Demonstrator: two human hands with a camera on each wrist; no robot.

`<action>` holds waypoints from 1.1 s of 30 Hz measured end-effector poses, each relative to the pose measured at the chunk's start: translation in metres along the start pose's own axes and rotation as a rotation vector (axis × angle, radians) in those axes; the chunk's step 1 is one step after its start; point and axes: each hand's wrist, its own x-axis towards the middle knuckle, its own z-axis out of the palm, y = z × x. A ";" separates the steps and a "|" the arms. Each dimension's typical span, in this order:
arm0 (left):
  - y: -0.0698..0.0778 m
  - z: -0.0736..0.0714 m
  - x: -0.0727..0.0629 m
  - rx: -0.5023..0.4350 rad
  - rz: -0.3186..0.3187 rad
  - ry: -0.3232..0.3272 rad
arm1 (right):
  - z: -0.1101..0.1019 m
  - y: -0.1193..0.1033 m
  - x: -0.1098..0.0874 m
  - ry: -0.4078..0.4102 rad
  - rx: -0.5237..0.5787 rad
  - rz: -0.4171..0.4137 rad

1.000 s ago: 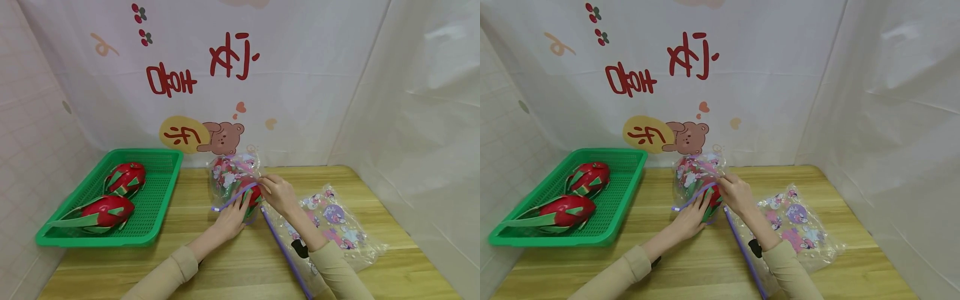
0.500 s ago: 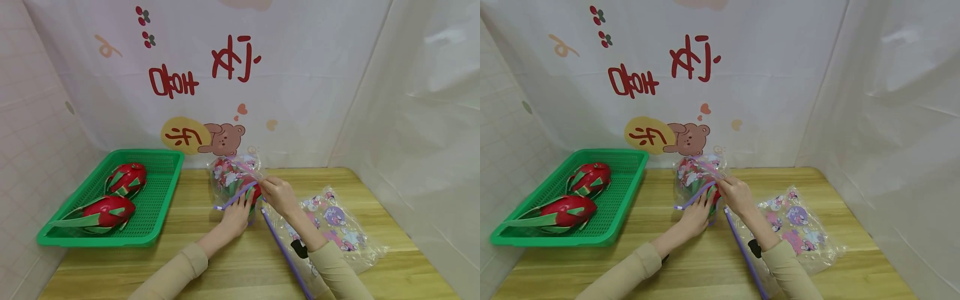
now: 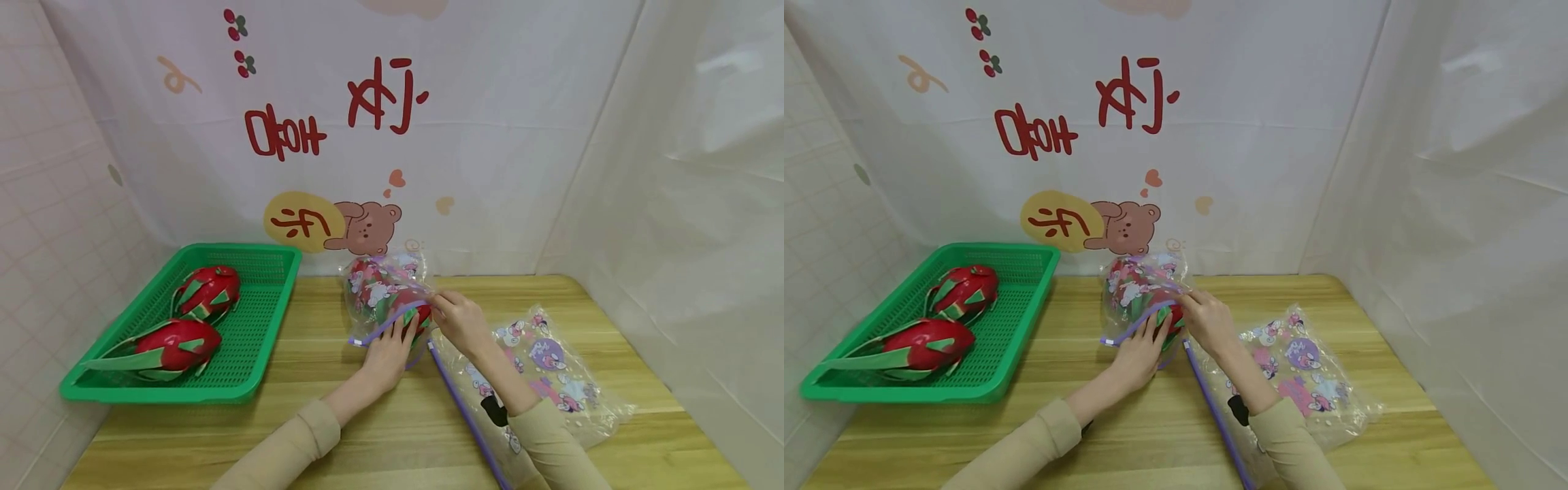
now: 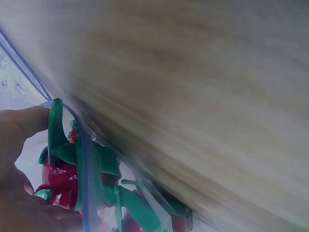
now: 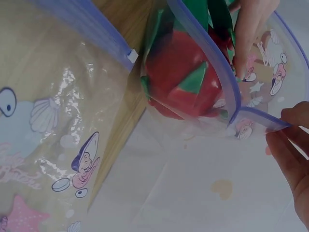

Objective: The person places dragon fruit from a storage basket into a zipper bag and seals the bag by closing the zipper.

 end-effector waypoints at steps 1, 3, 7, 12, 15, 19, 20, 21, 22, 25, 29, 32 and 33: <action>0.001 0.000 0.001 -0.005 -0.005 -0.004 | -0.001 0.001 0.000 0.008 0.004 0.002; 0.003 0.000 0.003 -0.013 -0.018 -0.011 | -0.002 0.002 -0.001 0.015 0.008 0.004; 0.005 -0.002 0.008 -0.018 -0.040 -0.038 | -0.005 0.000 0.001 0.002 0.017 0.011; 0.008 -0.003 0.014 -0.033 -0.061 -0.033 | -0.007 -0.003 0.002 -0.011 0.046 0.016; 0.008 -0.002 0.020 0.000 -0.068 -0.051 | -0.007 -0.004 0.002 0.003 0.064 0.013; 0.004 0.001 0.025 -0.008 -0.071 -0.083 | -0.007 -0.004 0.003 0.016 0.086 0.017; 0.003 0.002 0.025 -0.014 -0.068 -0.077 | -0.007 -0.003 0.003 0.017 0.088 0.019; 0.002 0.003 0.024 -0.021 -0.063 -0.069 | -0.007 -0.003 0.003 0.019 0.089 0.020; 0.001 0.004 0.024 -0.024 -0.057 -0.059 | -0.007 -0.002 0.003 0.022 0.088 0.021; -0.001 0.006 0.020 0.021 -0.018 -0.019 | -0.006 0.000 0.004 0.040 0.085 0.012; -0.001 0.006 0.016 0.091 0.025 -0.009 | -0.005 0.002 0.006 0.069 0.096 -0.015; -0.001 0.005 0.015 0.123 0.033 -0.027 | -0.004 0.001 0.009 0.066 0.095 -0.047; 0.000 0.004 0.015 0.131 0.033 -0.036 | -0.005 0.001 0.011 0.062 0.090 -0.058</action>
